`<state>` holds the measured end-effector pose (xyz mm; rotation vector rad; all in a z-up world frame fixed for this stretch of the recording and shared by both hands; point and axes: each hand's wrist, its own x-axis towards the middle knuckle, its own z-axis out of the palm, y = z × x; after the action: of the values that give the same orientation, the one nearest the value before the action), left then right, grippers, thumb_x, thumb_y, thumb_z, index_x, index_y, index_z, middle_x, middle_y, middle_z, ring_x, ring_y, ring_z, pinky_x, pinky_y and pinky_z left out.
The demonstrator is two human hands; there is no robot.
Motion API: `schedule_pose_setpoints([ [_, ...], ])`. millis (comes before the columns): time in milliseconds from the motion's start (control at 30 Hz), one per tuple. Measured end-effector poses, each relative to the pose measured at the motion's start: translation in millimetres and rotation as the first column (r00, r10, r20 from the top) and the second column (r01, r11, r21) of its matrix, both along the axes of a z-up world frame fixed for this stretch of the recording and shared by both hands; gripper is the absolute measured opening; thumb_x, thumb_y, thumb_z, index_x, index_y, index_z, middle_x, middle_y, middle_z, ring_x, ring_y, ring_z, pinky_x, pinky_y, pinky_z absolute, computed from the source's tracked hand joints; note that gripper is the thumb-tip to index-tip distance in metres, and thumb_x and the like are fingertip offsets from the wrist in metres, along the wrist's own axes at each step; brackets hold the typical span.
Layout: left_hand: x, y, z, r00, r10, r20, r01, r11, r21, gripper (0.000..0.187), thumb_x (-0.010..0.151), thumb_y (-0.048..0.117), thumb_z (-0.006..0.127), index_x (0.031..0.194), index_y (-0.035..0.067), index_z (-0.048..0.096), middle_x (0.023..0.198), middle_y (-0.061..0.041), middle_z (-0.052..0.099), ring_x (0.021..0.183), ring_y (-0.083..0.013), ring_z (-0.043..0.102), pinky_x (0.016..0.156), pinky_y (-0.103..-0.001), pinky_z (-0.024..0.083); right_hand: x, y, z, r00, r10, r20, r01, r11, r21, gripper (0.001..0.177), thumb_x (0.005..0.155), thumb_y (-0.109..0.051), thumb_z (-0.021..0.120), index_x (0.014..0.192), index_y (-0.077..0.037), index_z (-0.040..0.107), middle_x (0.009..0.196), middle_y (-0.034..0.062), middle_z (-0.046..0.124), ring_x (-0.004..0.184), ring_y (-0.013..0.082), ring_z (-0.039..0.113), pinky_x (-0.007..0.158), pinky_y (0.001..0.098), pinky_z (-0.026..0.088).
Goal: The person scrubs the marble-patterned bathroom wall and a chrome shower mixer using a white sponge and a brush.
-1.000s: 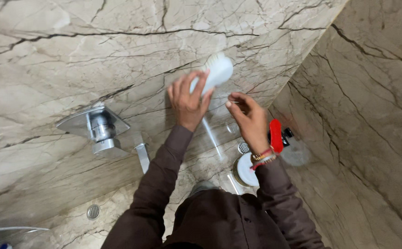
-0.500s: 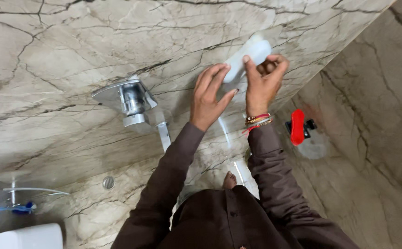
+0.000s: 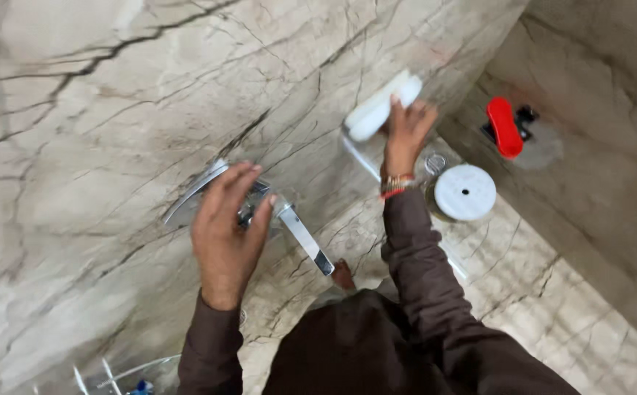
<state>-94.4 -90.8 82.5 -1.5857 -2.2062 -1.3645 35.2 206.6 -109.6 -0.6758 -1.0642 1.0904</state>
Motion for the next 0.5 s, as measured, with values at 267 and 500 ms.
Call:
schedule_pose_setpoints([
  [267, -33, 2, -2, 0.972, -0.080, 0.221, 0.073, 0.996, 0.042, 0.034, 0.092, -0.002, 0.077, 0.126, 0.001, 0.070, 0.115, -0.016, 0.076, 0.105, -0.0209, 0.076, 0.093, -0.031, 0.058, -62, -67, -111, 0.763, -0.323, 0.560, 0.512, 0.831, -0.219, 0.048, 0.099, -0.042, 0.071, 0.111, -0.002, 0.047, 0.096, 0.0109, 0.059, 0.087, 0.0228, 0.058, 0.081, 0.0375, 0.047],
  [500, -36, 6, -10, 0.929, -0.097, 0.358, 0.090, 0.995, 0.037, 0.034, 0.092, -0.009, 0.071, 0.126, -0.007, 0.066, 0.118, -0.020, 0.074, 0.111, -0.0252, 0.076, 0.096, -0.033, 0.060, -49, -47, -83, 0.955, -0.229, 0.188, 0.292, 0.835, -0.467, 0.042, 0.092, -0.029, 0.076, 0.106, -0.006, 0.043, 0.086, -0.0009, 0.050, 0.071, 0.0080, 0.046, 0.059, 0.0270, 0.042],
])
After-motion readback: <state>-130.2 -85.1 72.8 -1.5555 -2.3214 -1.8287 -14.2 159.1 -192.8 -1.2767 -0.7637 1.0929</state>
